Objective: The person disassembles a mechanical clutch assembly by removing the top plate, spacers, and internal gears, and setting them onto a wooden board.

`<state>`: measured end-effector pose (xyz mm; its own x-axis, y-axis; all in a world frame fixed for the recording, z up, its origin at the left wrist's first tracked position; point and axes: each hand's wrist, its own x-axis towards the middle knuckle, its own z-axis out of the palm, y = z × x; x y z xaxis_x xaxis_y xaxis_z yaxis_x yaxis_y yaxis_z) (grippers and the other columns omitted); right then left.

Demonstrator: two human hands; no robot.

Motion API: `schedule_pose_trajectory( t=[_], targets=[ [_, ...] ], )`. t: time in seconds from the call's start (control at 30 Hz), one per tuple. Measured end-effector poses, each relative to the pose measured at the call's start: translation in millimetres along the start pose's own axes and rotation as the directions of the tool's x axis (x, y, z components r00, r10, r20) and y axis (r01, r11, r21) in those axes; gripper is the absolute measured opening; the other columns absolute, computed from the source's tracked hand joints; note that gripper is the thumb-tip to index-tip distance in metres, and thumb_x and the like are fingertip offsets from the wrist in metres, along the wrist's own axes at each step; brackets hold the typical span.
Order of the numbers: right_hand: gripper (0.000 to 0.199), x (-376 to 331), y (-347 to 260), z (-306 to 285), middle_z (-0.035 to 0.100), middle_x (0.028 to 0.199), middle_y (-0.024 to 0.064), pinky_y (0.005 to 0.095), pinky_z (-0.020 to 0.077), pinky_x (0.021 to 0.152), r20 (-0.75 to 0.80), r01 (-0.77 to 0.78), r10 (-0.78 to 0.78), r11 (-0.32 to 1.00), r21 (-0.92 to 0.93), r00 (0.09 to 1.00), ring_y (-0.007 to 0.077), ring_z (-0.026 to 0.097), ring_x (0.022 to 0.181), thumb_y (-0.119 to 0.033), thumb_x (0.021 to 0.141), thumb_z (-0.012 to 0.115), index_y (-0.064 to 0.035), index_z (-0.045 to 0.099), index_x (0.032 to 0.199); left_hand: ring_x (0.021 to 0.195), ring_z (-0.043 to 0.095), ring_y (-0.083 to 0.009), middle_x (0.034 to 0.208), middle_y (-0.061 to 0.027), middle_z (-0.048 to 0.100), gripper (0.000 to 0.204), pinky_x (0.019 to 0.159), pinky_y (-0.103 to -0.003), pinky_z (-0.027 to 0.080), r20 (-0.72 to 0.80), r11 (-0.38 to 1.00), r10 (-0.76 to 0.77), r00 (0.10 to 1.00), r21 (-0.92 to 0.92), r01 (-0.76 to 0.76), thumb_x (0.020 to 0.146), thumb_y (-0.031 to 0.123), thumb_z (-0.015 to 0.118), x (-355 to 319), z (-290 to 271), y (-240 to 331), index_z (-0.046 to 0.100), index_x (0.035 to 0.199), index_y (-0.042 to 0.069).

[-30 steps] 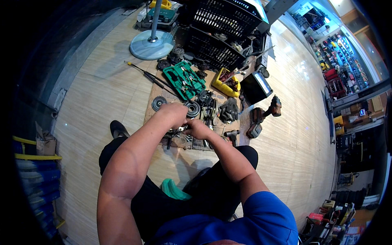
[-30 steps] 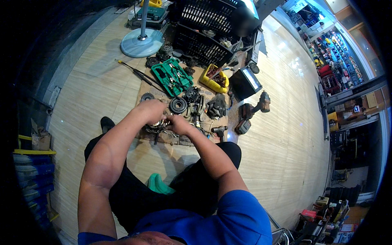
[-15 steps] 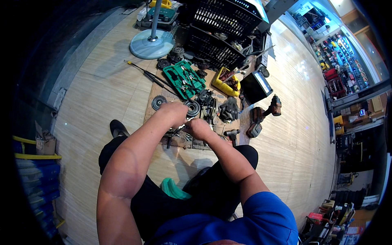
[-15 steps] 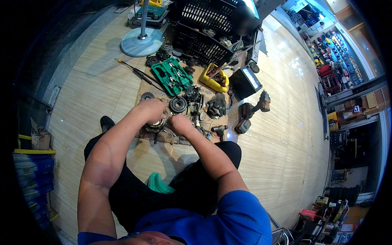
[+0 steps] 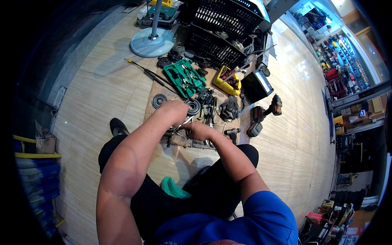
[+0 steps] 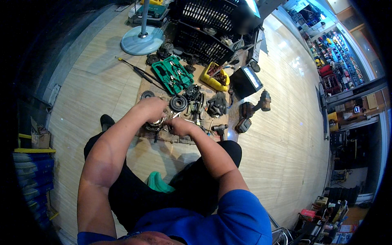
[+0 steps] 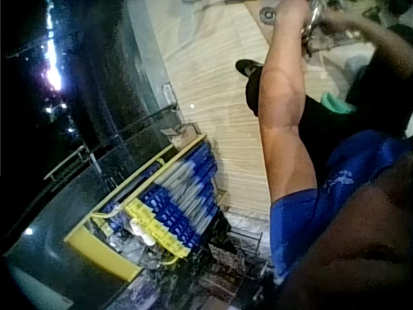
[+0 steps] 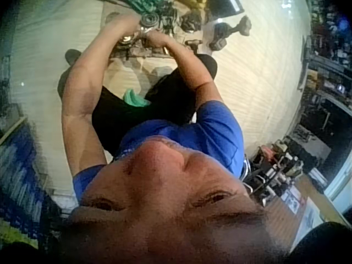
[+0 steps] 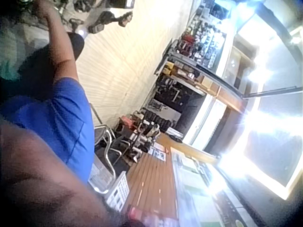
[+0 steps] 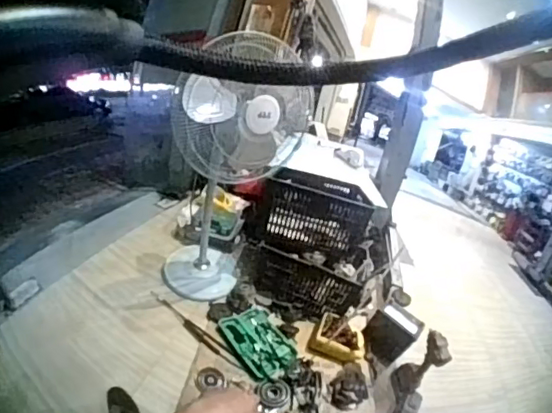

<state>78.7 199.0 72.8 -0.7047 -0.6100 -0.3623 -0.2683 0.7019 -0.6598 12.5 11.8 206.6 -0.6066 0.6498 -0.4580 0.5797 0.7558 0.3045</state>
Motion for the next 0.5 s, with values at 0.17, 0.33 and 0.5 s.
schedule_pose_trajectory(
  t=[0.17,0.33,0.5],
  targets=[
    [0.064,-1.1,-0.6,-1.9,0.069,0.108,0.0213,0.0481,0.051,0.088,-0.061,-0.022,0.013,0.989,-0.149,0.998,0.0416,0.065,0.101,-0.015,0.08,0.075,-0.0151,0.053,0.14,0.11,0.065,-0.037,0.118,-0.0206,0.068,0.04,0.092,-0.047,0.054,0.012,1.0,-0.001,1.0,0.002,0.001,0.088,0.03,0.072,2.8,2.6,0.2,0.066,0.118,0.004],
    [0.064,-0.8,-1.2,-2.7,0.069,0.102,0.0216,0.0494,0.0513,0.084,-0.066,-0.057,0.046,0.982,-0.18,0.997,0.042,0.065,0.095,-0.015,0.079,0.076,-0.0141,0.053,0.139,0.111,0.065,-0.0371,0.118,-0.0203,0.068,0.039,0.092,-0.047,0.054,0.027,1.0,-0.001,1.0,0.013,0.001,0.089,0.029,0.071,1.2,-0.3,2.1,0.066,0.118,0.004],
    [0.061,1.2,-0.7,-2.1,0.069,0.102,0.0213,0.0482,0.0521,0.083,-0.05,-0.025,0.017,0.986,-0.162,0.999,0.0404,0.066,0.094,-0.015,0.077,0.078,-0.0125,0.057,0.135,0.111,0.065,-0.0371,0.118,-0.0204,0.068,0.04,0.092,-0.047,0.054,0.014,1.0,0.007,1.0,0.005,-0.007,0.089,0.029,0.071,1.7,3.5,-0.7,0.065,0.119,0.004]
  ],
)
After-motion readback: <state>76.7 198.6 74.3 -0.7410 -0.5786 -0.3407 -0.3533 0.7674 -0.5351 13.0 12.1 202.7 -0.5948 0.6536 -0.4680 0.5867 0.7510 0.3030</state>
